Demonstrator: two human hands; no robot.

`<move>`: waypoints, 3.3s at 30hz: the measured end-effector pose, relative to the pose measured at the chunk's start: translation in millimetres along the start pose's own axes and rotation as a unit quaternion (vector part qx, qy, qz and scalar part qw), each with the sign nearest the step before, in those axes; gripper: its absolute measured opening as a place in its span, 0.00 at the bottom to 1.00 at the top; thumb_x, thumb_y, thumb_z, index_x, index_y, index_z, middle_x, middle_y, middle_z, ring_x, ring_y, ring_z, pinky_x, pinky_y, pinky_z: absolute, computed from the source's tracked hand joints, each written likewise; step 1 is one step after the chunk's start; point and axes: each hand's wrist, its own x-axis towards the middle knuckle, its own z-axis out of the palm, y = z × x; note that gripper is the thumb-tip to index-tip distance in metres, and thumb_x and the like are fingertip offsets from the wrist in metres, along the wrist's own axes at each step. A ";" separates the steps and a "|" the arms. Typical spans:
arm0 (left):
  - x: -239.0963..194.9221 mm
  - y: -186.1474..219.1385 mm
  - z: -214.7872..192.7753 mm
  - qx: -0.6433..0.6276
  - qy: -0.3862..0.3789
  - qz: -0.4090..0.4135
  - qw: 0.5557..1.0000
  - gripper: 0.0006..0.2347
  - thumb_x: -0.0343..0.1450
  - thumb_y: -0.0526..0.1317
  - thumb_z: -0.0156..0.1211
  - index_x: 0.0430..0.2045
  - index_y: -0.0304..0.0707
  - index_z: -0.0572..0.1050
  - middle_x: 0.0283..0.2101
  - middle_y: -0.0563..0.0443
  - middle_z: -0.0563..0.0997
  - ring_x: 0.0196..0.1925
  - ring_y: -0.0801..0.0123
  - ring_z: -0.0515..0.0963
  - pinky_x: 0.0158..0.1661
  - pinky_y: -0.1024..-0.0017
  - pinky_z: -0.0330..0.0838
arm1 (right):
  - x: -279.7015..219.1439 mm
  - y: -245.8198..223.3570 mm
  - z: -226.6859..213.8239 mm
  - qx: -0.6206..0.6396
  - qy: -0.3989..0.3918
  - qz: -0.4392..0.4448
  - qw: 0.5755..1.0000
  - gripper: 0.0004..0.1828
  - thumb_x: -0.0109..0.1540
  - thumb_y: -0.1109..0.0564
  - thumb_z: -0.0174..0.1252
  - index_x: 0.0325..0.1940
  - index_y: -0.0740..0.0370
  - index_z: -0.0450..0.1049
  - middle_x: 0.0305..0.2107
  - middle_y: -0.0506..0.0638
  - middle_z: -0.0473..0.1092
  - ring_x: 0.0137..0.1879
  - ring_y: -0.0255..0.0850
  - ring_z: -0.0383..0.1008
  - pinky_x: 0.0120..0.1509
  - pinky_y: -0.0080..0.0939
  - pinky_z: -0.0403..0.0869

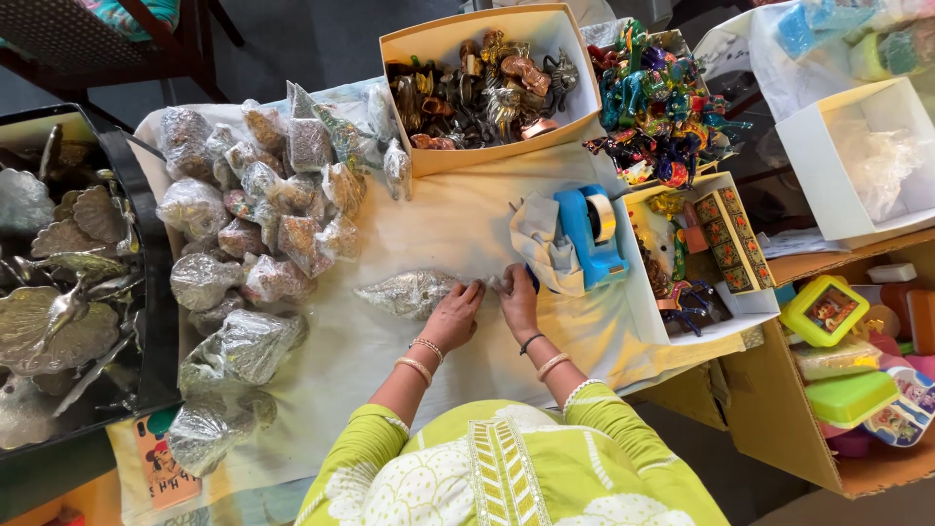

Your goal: The person wraps a small decorative item in bubble wrap on a table covered with various craft supplies. They smooth the wrap around the object and then pick up a larger piece of bubble wrap to prepare for the next item.

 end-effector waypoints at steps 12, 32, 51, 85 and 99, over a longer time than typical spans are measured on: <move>-0.3 0.6 0.2 0.003 0.002 -0.004 1.000 0.32 0.58 0.32 0.64 0.60 0.23 0.66 0.59 0.40 0.69 0.54 0.49 0.69 0.58 0.63 0.68 | 16.8 -51.9 -41.2 -0.231 -0.113 -0.178 0.950 0.11 0.59 0.57 0.63 0.45 0.45 0.81 0.34 0.49 0.72 0.40 0.49 0.77 0.41 0.47 0.75; 1.9 0.7 4.9 0.005 0.002 -0.002 1.000 0.32 0.57 0.32 0.63 0.59 0.22 0.66 0.60 0.38 0.68 0.53 0.47 0.69 0.59 0.62 0.67 | 40.8 -19.6 -24.1 -0.213 -0.231 -0.179 0.932 0.11 0.59 0.63 0.57 0.45 0.54 0.72 0.40 0.52 0.71 0.51 0.55 0.71 0.51 0.55 0.73; -90.9 -33.5 47.9 -0.329 0.424 -0.373 0.757 0.28 0.66 0.27 0.63 0.62 0.35 0.61 0.58 0.40 0.64 0.52 0.59 0.74 0.47 0.69 0.79 | 39.1 -46.7 -38.2 -0.261 -0.278 -0.310 0.871 0.17 0.58 0.65 0.58 0.50 0.63 0.67 0.45 0.59 0.65 0.56 0.56 0.65 0.61 0.49 0.68; -114.0 -67.1 14.7 -0.827 0.416 -0.183 0.330 0.10 0.72 0.36 0.51 0.46 0.40 0.72 0.49 0.46 0.82 0.53 0.60 0.80 0.52 0.61 0.75 | -38.2 -4.2 -27.1 0.378 -0.207 0.130 0.893 0.23 0.59 0.73 0.50 0.57 0.61 0.62 0.50 0.48 0.64 0.54 0.36 0.73 0.58 0.39 0.79; -114.3 -57.1 -46.2 -0.817 0.412 -0.152 0.373 0.20 0.70 0.40 0.51 0.57 0.33 0.71 0.56 0.38 0.80 0.58 0.56 0.79 0.61 0.62 0.71 | -36.0 -12.9 -30.6 0.459 -0.347 0.256 0.777 0.22 0.68 0.58 0.54 0.64 0.73 0.68 0.54 0.57 0.74 0.54 0.44 0.79 0.61 0.41 0.77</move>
